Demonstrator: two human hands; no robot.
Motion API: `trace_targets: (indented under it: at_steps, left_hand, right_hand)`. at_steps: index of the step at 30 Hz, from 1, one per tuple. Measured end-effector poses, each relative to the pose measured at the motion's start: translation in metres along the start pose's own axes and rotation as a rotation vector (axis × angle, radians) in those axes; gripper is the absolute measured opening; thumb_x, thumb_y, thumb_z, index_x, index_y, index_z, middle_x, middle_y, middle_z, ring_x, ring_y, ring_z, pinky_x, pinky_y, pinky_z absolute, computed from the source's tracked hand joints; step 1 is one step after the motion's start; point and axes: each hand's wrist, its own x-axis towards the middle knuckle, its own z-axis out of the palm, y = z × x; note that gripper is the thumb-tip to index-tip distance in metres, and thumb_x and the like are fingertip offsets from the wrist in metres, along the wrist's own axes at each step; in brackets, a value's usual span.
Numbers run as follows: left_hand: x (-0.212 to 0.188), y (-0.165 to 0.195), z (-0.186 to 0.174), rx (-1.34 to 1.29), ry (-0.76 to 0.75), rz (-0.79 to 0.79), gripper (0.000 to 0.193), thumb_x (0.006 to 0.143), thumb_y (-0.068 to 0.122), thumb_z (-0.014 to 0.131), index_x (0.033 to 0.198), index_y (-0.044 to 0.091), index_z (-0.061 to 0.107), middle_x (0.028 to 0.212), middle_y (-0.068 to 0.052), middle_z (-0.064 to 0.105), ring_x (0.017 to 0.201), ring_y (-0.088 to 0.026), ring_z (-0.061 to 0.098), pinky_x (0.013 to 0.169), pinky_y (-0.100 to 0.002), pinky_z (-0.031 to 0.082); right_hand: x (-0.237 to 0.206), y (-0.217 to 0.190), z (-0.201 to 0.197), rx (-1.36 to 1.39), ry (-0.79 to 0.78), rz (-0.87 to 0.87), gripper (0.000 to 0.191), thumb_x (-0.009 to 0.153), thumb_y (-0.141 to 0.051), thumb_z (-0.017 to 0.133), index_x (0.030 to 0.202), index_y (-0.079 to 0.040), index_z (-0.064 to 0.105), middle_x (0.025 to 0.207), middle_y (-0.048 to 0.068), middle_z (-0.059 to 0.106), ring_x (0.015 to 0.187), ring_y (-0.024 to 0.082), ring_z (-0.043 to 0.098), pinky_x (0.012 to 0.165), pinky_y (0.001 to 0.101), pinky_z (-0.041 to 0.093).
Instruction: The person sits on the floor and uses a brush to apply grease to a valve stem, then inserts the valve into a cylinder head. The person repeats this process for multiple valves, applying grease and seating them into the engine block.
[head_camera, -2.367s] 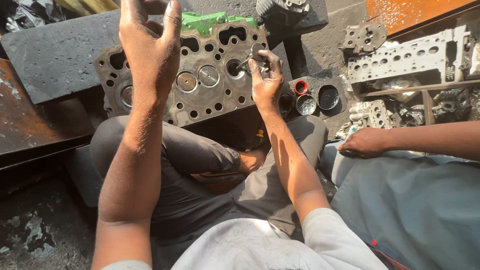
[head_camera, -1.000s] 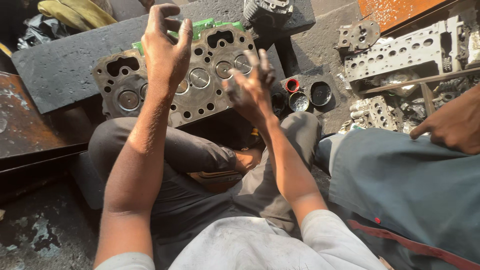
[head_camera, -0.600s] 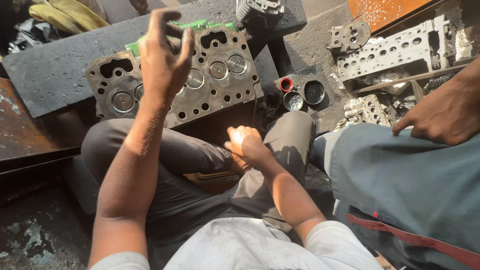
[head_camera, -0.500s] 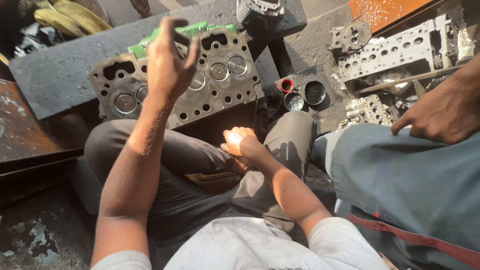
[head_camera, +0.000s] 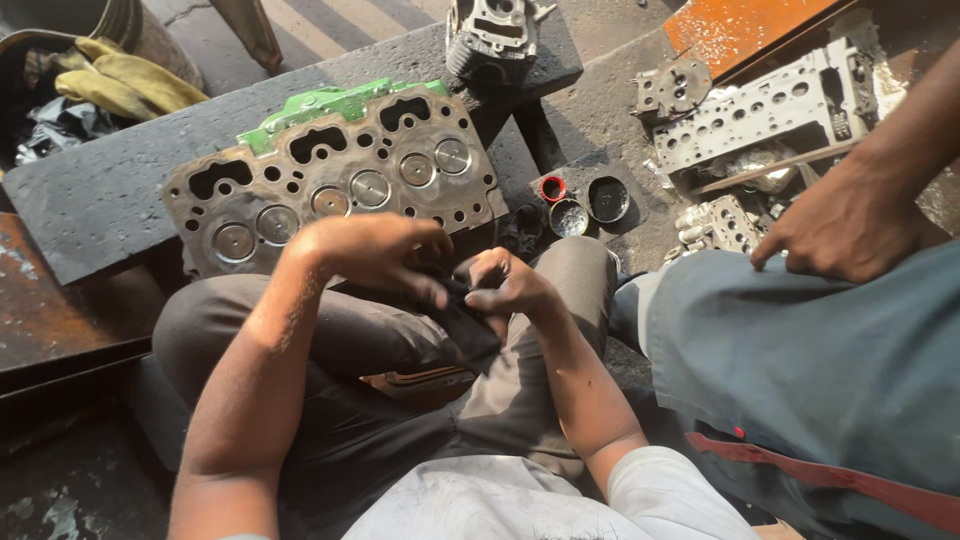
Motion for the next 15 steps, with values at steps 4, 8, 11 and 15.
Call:
trace_targets:
  at_steps: [4, 8, 11, 15]
  left_hand:
    - [-0.001, 0.026, -0.001, 0.108, -0.06, -0.01, 0.051, 0.084, 0.049, 0.077, 0.111, 0.006, 0.068, 0.095, -0.015, 0.076, 0.089, -0.029, 0.074, 0.078, -0.041, 0.058]
    - [-0.011, 0.028, -0.013, 0.007, -0.04, -0.036, 0.031, 0.087, 0.038, 0.069, 0.102, 0.012, 0.074, 0.079, -0.009, 0.077, 0.069, -0.024, 0.075, 0.066, -0.039, 0.058]
    - [-0.022, 0.018, -0.024, -0.005, 0.054, -0.084, 0.026, 0.089, 0.037, 0.068, 0.102, 0.015, 0.074, 0.079, -0.007, 0.077, 0.068, -0.021, 0.073, 0.064, -0.037, 0.058]
    - [-0.032, 0.003, -0.035, -0.169, 0.24, 0.029, 0.019, 0.089, 0.022, 0.07, 0.105, 0.011, 0.072, 0.087, -0.007, 0.078, 0.076, -0.02, 0.072, 0.068, -0.035, 0.061]
  right_hand:
    - [0.0, 0.004, 0.002, 0.416, 0.179, 0.005, 0.037, 0.098, -0.022, 0.076, 0.074, -0.005, 0.053, 0.091, 0.002, 0.059, 0.089, 0.012, 0.053, 0.08, 0.0301, 0.043]
    - [0.009, 0.002, 0.012, 0.36, 0.243, -0.037, 0.038, 0.104, -0.032, 0.069, 0.083, -0.005, 0.054, 0.093, 0.0, 0.054, 0.09, 0.01, 0.049, 0.082, 0.0267, 0.04]
    - [0.017, -0.008, 0.019, 0.337, 0.251, -0.023, 0.037, 0.107, -0.037, 0.064, 0.093, -0.004, 0.056, 0.098, 0.0, 0.054, 0.089, 0.01, 0.047, 0.08, 0.0253, 0.04]
    - [0.036, -0.022, 0.022, 0.367, 0.267, -0.029, 0.032, 0.108, -0.035, 0.061, 0.099, -0.005, 0.054, 0.104, 0.001, 0.054, 0.085, 0.008, 0.05, 0.074, 0.0235, 0.043]
